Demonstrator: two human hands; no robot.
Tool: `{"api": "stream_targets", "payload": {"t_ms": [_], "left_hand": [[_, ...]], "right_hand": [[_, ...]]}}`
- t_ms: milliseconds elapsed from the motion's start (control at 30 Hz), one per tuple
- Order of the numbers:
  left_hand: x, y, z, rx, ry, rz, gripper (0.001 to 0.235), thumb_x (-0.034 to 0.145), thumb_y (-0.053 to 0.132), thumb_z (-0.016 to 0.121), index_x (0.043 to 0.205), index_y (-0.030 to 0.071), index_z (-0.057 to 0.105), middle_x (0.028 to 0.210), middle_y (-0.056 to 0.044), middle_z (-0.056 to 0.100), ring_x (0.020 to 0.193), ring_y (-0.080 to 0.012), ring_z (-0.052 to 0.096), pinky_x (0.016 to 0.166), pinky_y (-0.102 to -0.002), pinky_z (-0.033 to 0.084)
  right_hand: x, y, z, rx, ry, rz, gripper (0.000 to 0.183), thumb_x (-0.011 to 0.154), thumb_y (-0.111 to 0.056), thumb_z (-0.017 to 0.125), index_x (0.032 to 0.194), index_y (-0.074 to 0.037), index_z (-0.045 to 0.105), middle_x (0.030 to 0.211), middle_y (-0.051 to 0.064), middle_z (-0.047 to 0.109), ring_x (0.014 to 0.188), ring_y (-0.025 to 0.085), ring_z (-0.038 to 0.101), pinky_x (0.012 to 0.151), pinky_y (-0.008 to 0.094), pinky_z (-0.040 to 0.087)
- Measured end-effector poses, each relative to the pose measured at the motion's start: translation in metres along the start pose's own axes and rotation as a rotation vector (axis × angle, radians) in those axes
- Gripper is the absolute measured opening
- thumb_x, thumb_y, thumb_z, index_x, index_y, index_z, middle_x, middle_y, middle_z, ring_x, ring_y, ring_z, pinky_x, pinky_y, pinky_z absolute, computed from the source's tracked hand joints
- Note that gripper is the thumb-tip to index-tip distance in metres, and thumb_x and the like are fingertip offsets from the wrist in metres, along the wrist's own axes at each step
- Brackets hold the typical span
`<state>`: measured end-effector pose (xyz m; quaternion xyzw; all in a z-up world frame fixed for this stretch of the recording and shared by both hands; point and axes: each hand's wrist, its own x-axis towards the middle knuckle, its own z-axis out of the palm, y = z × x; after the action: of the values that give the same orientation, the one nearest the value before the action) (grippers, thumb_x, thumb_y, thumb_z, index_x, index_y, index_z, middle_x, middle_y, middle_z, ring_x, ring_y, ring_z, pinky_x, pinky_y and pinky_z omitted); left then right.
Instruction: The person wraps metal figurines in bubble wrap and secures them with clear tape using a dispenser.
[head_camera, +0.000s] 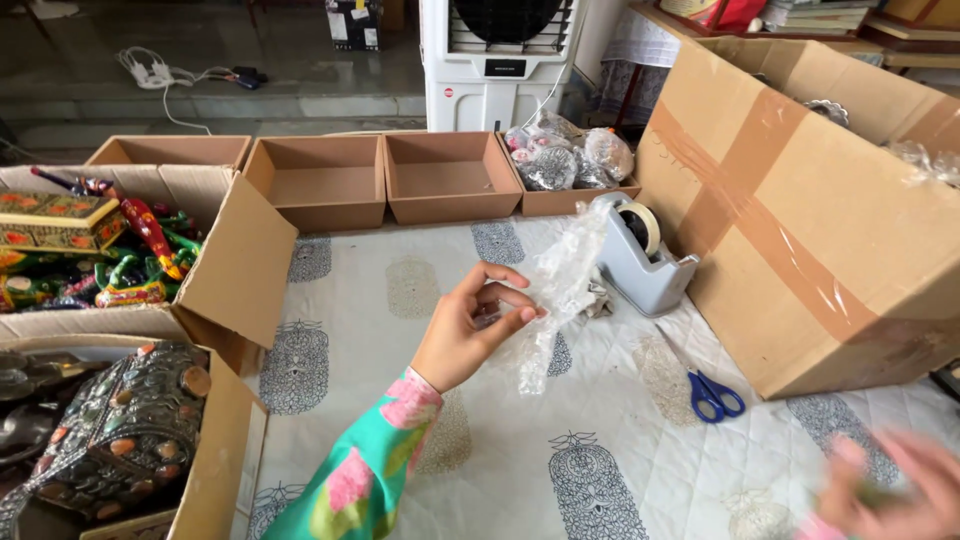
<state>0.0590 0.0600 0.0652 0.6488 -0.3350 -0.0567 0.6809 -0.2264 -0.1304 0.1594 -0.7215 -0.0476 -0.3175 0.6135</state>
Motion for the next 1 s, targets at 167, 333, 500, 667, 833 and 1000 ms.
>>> {"api": "stream_targets", "payload": {"t_ms": [167, 333, 500, 667, 833, 1000], "left_hand": [[0.024, 0.039, 0.011, 0.146, -0.015, 0.045, 0.028, 0.090, 0.012, 0.078, 0.115, 0.004, 0.066, 0.093, -0.002, 0.078, 0.071, -0.0058, 0.054, 0.062, -0.023, 0.043], [0.046, -0.006, -0.034, 0.009, 0.004, 0.196, 0.027, 0.091, 0.009, 0.075, 0.116, 0.002, 0.066, 0.103, -0.001, 0.074, 0.094, -0.0033, 0.070, 0.080, -0.019, 0.055], [0.067, -0.050, -0.085, -0.165, 0.347, 0.160, 0.021, 0.093, 0.007, 0.078, 0.111, -0.001, 0.071, 0.096, -0.004, 0.074, 0.084, -0.0043, 0.067, 0.069, -0.018, 0.049], [0.052, -0.018, -0.084, 0.241, 0.514, 0.146, 0.023, 0.088, 0.018, 0.079, 0.106, 0.006, 0.071, 0.087, 0.001, 0.077, 0.066, -0.0024, 0.060, 0.053, -0.021, 0.044], [0.046, 0.002, -0.073, 0.737, 0.303, 0.118, 0.036, 0.076, 0.036, 0.089, 0.098, 0.011, 0.076, 0.078, -0.006, 0.075, 0.062, -0.0210, 0.060, 0.055, -0.034, 0.046], [0.047, -0.008, -0.065, 0.977, 0.709, 0.560, 0.026, 0.086, 0.038, 0.080, 0.086, 0.013, 0.072, 0.084, -0.002, 0.076, 0.084, -0.0292, 0.070, 0.077, -0.046, 0.051]], "right_hand": [[0.137, 0.164, 0.044, 0.034, -0.082, -0.014, 0.093, 0.081, -0.017, 0.078, 0.151, -0.003, 0.019, 0.144, 0.021, 0.052, 0.120, 0.028, 0.063, 0.096, 0.043, 0.056], [0.231, 0.217, 0.081, 0.175, -0.102, -0.048, 0.055, 0.086, -0.013, 0.080, 0.132, -0.003, 0.050, 0.105, 0.005, 0.074, 0.088, 0.010, 0.069, 0.073, 0.026, 0.055], [0.249, 0.247, 0.105, 0.303, -0.056, -0.028, 0.035, 0.088, -0.011, 0.082, 0.117, -0.005, 0.061, 0.093, 0.001, 0.072, 0.066, 0.005, 0.056, 0.052, 0.021, 0.042], [0.251, 0.254, 0.120, 0.292, -0.015, 0.075, 0.043, 0.085, -0.012, 0.081, 0.124, -0.008, 0.065, 0.097, -0.002, 0.074, 0.073, 0.003, 0.061, 0.055, 0.020, 0.043], [0.254, 0.257, 0.113, 0.337, -0.010, 0.130, 0.058, 0.085, -0.019, 0.082, 0.136, -0.005, 0.057, 0.103, 0.002, 0.072, 0.080, 0.008, 0.066, 0.063, 0.024, 0.053], [0.243, 0.242, 0.140, 0.260, -0.074, 0.307, 0.089, 0.081, -0.031, 0.073, 0.147, -0.016, 0.015, 0.110, -0.001, 0.068, 0.080, 0.015, 0.075, 0.069, 0.034, 0.067]]}}
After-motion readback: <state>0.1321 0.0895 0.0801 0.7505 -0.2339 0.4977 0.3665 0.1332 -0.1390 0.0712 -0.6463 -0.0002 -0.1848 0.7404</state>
